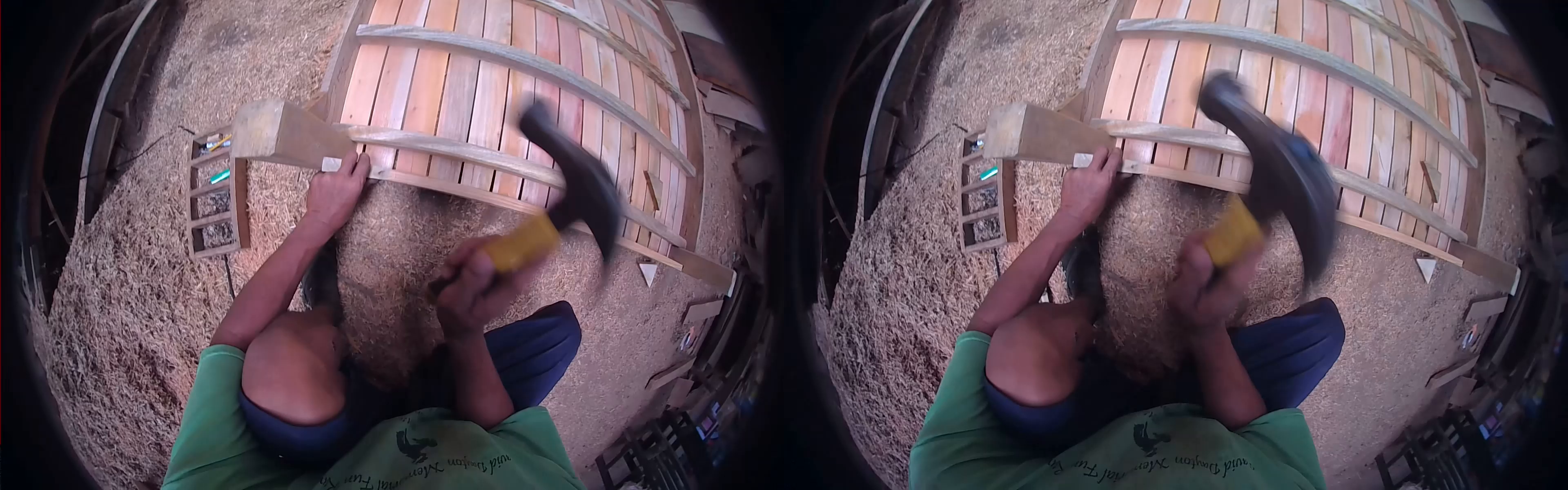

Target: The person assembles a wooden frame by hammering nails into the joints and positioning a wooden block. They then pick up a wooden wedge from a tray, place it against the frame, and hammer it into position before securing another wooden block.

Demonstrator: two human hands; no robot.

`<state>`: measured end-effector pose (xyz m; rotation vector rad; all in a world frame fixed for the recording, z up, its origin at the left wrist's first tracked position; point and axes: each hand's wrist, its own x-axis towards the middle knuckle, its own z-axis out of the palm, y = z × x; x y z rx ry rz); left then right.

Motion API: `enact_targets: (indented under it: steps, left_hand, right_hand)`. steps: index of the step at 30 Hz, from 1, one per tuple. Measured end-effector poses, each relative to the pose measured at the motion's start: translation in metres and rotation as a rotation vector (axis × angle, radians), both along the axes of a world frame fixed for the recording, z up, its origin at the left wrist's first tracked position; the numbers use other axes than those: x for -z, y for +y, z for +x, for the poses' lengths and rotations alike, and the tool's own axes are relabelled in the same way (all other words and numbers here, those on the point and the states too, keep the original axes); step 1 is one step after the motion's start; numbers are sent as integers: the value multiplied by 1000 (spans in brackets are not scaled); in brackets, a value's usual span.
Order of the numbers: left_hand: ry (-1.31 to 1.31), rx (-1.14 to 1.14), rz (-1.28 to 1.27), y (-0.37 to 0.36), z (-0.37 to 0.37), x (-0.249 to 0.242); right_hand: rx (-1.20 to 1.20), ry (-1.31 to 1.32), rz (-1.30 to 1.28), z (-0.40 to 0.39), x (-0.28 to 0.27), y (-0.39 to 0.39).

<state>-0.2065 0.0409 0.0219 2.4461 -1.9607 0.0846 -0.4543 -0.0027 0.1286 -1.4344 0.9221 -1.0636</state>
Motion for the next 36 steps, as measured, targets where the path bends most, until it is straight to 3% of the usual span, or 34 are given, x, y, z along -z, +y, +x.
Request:
enact_targets:
  steps: [1,5,8,10,13,15,16,18,20,23,26,27,28,30,31,34,36]
  left_hand:
    - [2,1,-13,0,0,-1]
    - [9,5,-3,1,0,-5]
    - [-17,22,-105,-10,11,-1]
    - [6,-4,-25,0,0,-4]
    - [-13,1,-45,-1,0,-2]
    - [-25,15,-60,0,1,-2]
    - [-23,9,-56,2,1,0]
    - [-25,2,-50,-1,1,-1]
    - [-36,14,-58,-3,2,1]
    - [-27,8,-86,3,0,10]
    - [12,-31,-10,-2,1,4]
    - [23,-31,-14,-1,1,4]
    - [35,-27,-21,1,-1,1]
    - [45,-11,-42,-2,1,-2]
    - [28,-11,-61,5,-6,2]
    - [-44,24,-151,-2,6,13]
    - [28,-11,-19,11,-6,10]
  right_hand:
    - [-25,19,-48,-2,3,4]
    - [-355,638,-113,10,90,28]
    - [-286,356,91,29,63,15]
    - [-105,271,35,21,18,11]
    - [0,-232,-86,13,11,1]
    - [-24,-155,-137,7,39,17]
    - [-60,150,-163,-1,91,36]
    - [-117,478,-88,9,103,38]
    - [-162,515,123,23,105,30]
    - [-70,283,168,25,30,-1]
    - [65,-365,-10,19,-27,-13]
    - [54,-431,-74,18,-14,-7]
    - [36,-306,-85,14,26,9]
    - [-109,391,-38,8,127,43]
    - [-177,582,54,14,144,51]
    - [-46,428,103,33,96,26]
    - [-27,223,169,11,38,14]
